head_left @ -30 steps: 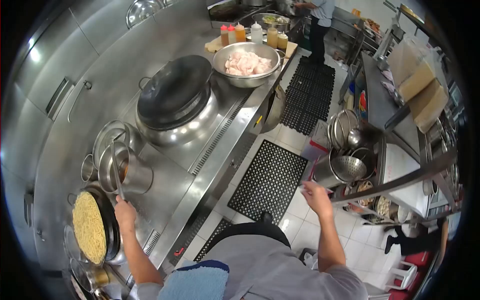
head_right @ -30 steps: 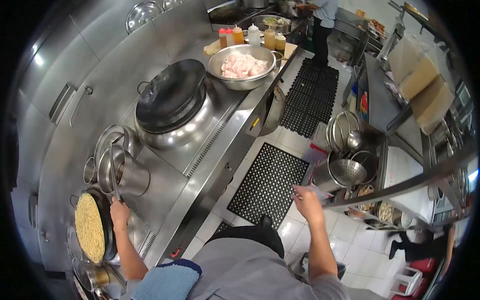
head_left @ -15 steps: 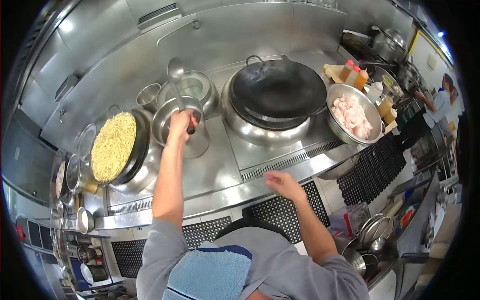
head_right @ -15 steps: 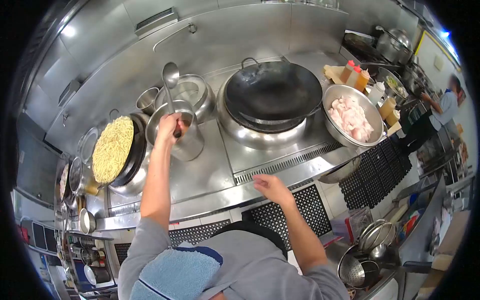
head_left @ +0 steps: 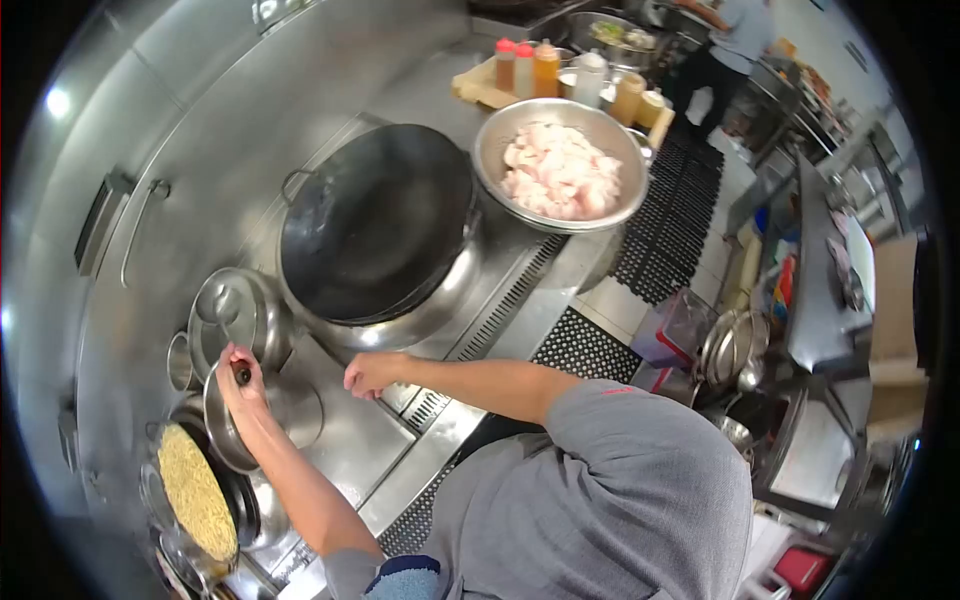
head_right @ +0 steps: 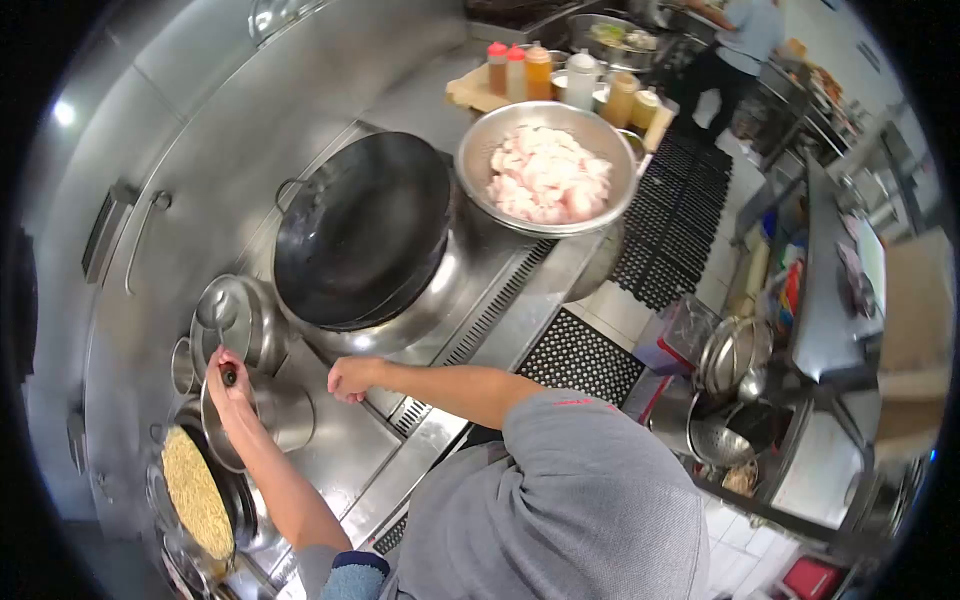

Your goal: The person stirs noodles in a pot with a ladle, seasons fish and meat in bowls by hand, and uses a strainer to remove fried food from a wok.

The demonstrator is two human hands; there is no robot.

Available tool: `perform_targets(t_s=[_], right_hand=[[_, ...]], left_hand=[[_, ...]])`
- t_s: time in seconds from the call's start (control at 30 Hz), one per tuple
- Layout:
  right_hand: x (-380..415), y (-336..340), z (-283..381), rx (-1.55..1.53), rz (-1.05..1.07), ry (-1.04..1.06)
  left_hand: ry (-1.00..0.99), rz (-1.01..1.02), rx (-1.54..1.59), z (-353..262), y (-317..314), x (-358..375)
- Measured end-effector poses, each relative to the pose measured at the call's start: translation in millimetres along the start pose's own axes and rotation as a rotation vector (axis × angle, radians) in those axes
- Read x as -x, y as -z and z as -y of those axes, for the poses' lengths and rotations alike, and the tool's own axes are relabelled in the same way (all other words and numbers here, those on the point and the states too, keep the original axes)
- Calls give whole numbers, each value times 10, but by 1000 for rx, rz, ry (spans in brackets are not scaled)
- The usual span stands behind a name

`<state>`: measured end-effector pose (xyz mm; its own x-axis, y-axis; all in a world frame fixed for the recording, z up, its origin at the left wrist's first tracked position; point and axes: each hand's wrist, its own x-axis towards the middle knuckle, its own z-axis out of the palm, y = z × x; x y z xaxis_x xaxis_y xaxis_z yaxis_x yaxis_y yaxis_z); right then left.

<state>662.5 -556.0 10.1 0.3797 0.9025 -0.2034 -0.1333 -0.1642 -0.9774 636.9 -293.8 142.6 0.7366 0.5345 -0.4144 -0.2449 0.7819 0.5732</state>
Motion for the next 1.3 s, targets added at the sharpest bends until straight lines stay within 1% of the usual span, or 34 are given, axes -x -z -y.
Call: perform_targets(t_s=[0.07, 0.1, 0.17, 0.2, 0.23, 0.27, 0.3, 0.37, 0.47, 0.5, 0.57, 0.63, 0.67, 0.7, 0.73, 0.77, 0.87, 0.97, 1.0, 1.07, 1.17, 1.2, 1.23, 1.27, 1.3], right_hand=[[-292, 42, -51, -125, 92, 2], [-424, 83, -26, -158, 119, -39], [-785, 120, -96, -251, 122, -29], [-913, 147, -2, -251, 98, -26], [-1044, 178, 102, -235, 91, -53], [-1195, 199, 189, -280, 43, -61], [-1337, 203, 264, -327, -22, -71], [-1774, 147, 205, -476, -161, -70], [-2239, -47, 158, -722, -443, -26], [-2351, -109, 133, -741, -475, -68], [-2629, -195, 143, -782, -535, -133], [-2950, -238, 72, -766, -589, -43], [-3041, -231, 142, -724, -646, -3], [-3103, -212, 177, -570, -755, 11], [-3186, -191, 157, -505, -742, -2], [-3206, -175, 183, -440, -730, -15], [-2948, -120, 253, -253, -431, -41], [-2796, -183, 155, -12, -487, 35], [-2858, -211, -16, -32, -517, 212], [-3036, -273, -477, -72, -562, 565], [-2573, -185, -6, -368, -435, 138], [-2575, -154, -26, -426, -424, 70], [-2626, -110, -33, -489, -415, 4], [-2727, -73, -66, -553, -405, -61], [-2839, -60, -92, -608, -404, -19]], left_hand=[[212, 174, 485, -78, 33, 148], [392, 206, 629, -142, -3, 238], [309, 143, 720, -97, -106, 556], [265, 114, 764, -65, -164, 718], [367, 224, 794, -17, -172, 842], [355, 155, 718, -9, -206, 982], [269, 95, 665, 68, -254, 1148], [219, 50, 536, 197, -308, 1354], [111, 17, 236, 323, -358, 1696], [89, -14, 216, 335, -390, 1800], [49, -86, 63, 367, -456, 1972], [6, -139, -172, 413, -504, 2157], [-7, -156, -225, 449, -499, 2232], [-17, -173, -274, 497, -510, 2282], [-30, -214, -371, 515, -556, 2339], [-47, -206, -394, 545, -524, 2365], [-127, -208, -515, 561, -486, 2198], [-243, -189, -698, 511, -309, 1543], [-270, -196, -750, 478, -228, 1250], [-272, -250, -736, 438, -113, 725], [-153, -78, -442, 279, -185, 472], [-62, -93, -179, 201, -178, 488], [-44, -18, -10, 139, -155, 533], [-1, 9, 161, 80, -146, 580], [43, 36, 330, 22, -140, 636]])
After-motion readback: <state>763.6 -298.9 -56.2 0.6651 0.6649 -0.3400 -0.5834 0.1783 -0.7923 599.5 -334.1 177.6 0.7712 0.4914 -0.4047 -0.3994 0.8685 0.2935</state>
